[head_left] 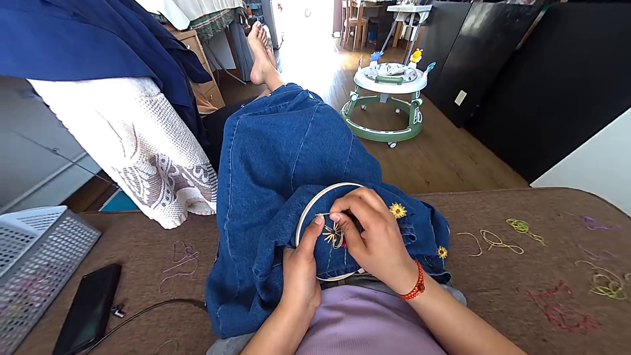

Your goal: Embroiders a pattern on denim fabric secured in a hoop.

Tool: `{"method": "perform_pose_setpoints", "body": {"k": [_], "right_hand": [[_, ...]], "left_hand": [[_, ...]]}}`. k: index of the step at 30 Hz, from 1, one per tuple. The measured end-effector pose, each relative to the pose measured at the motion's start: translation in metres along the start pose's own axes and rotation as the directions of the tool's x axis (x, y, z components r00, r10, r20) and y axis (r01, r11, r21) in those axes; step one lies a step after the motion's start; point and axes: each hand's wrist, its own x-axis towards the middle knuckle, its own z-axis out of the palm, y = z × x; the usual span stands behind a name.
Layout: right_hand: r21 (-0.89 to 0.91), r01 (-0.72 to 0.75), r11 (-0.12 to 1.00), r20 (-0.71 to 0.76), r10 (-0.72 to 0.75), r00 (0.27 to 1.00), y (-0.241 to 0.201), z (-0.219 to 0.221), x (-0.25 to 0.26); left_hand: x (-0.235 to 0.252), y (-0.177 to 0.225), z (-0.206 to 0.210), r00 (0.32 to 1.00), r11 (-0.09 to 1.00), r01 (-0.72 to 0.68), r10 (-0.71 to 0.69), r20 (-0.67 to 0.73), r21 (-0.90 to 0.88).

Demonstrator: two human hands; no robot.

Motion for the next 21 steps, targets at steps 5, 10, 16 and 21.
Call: {"method": "perform_pose_setpoints", "body": {"k": [5,10,16,21], "right_hand": [[-0.078,-0.062,0.995,0.061,0.067,0.996,0.002,-0.01,0.012],[-0.14,-0.034,0.99,0.175,0.059,0.983,0.01,-0.029,-0.004],[-0.152,0.094,0.984,0.391,-0.027,0.92,0.01,-0.039,-0.03],[-0.128,0.034,0.991,0.256,0.0,0.967,-0.003,-0.042,-0.014]], "left_hand": [[0.0,0.001,-0.001,1.0,1.0,0.018,-0.018,0.001,-0.011],[0.0,0.002,-0.002,0.999,0.999,0.044,-0.044,0.002,-0.018],[0.0,0.002,-0.002,0.999,0.999,0.044,-0.044,0.004,-0.014],[0.0,0.002,-0.002,0.999,0.998,0.045,-0.045,0.009,-0.041]]}}
